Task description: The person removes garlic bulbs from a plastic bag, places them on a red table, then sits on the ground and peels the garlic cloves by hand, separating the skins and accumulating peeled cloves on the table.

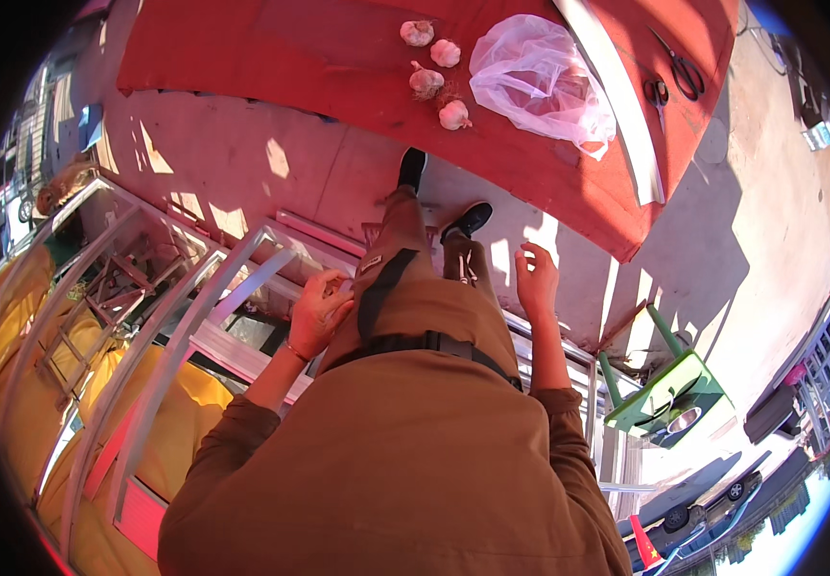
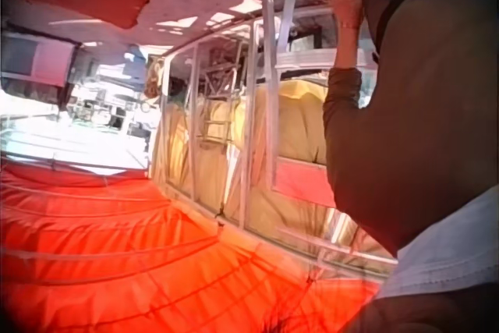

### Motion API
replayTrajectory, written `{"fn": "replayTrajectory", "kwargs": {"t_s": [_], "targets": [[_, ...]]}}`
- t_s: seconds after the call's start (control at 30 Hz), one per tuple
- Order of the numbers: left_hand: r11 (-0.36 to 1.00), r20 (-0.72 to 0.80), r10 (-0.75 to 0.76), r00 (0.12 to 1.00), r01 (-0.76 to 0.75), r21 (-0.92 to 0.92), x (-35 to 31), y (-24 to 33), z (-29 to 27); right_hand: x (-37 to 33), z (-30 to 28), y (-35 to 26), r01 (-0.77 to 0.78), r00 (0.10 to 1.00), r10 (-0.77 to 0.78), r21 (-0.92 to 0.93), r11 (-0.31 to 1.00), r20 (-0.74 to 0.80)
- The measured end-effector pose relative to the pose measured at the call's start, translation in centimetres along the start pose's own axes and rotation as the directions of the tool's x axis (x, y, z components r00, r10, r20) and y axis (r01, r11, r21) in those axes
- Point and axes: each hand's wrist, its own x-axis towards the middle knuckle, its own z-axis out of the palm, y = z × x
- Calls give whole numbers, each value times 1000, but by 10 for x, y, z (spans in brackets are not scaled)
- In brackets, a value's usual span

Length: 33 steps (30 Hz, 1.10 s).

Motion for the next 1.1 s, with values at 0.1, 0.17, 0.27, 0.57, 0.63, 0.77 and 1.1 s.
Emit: {"fn": "replayTrajectory", "kwargs": {"t_s": [0.1,0.17,0.27,0.57,0.63,0.77,1.1], "targets": [[983,100,87,991,-102,152,7,0,2,-5,-3,18,-15,999,17,-72,997,37],[987,142,-18,990,-6,162,16,-13,11,-7,-4,22,-72,992,80,-87,994,94],[976,172,-203,964,213,-41,20,-25,35,-3,2,20,-38,990,45,-55,998,131],[991,127,-131,983,125,50,21,7,14,10,7,-10,45,992,-48,23,999,117],[988,27,5,1000,-9,156,14,10,6,10,6,-4,36,994,-39,27,999,107],[989,-66,-11,998,21,149,-22,23,-16,3,-2,10,-14,994,11,27,1000,109],[589,111,-665,738,611,-529,-20,-15,-171,-10,10,57,-99,988,98,0,995,123]]}}
